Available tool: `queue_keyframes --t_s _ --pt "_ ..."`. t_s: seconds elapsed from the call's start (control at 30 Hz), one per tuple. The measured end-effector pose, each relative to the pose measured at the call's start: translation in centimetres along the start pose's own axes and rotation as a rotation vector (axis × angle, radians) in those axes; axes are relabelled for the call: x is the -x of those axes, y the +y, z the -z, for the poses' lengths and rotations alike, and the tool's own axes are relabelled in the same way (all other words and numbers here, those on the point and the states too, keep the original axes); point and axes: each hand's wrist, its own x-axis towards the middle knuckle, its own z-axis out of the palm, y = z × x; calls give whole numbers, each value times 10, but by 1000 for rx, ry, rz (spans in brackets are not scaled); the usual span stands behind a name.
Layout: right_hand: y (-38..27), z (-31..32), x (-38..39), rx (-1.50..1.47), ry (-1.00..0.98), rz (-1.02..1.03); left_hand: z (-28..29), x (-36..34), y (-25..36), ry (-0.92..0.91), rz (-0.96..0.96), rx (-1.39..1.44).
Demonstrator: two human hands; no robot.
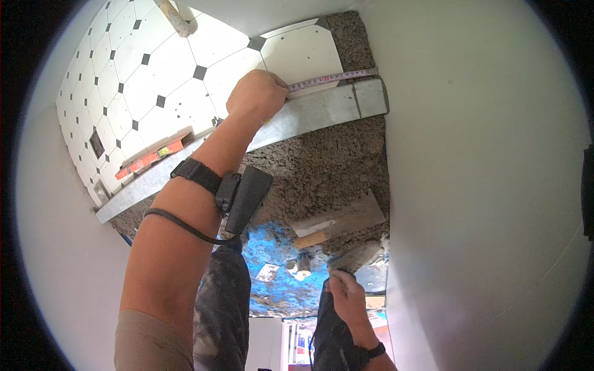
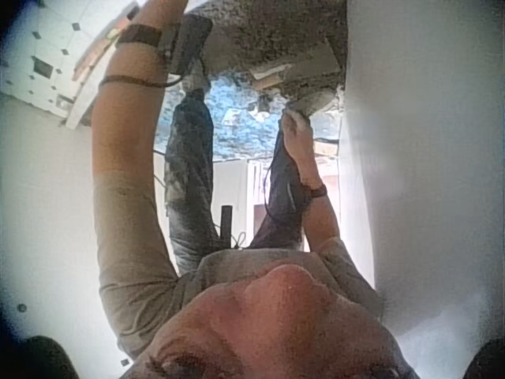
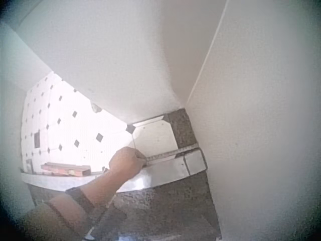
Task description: Installing floor tiles in a bathroom renovation area, including positioning, hammering with a mallet, and measuring for cuts.
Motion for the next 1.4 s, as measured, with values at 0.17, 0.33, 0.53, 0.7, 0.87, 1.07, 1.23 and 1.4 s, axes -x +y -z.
queue_keyframes --t_s 0.17,0.33,0.53,0.7,0.87,1.07,1.23,1.4 --pt "-2 -4 0 5 -18 -44 9 -2 -4 -71 -28 -22" --pt "0 -2 8 33 5 -12 20 23 -16 -59 -79 95" --pt "3 -5 32 114 44 31 42 107 -50 -152 25 544" --pt "-13 1 56 -25 -34 -1 36 166 -42 -234 289 974" --pt "-132 10 43 -676 127 -16 -7 269 -24 -473 151 1047" --pt "-119 -3 36 -219 -100 74 -23 321 -15 -532 359 1335" --pt "-117 -4 42 -277 -14 -19 -22 319 -7 -335 189 930" --pt "-93 15 21 79 245 122 -18 265 2 -139 39 765"
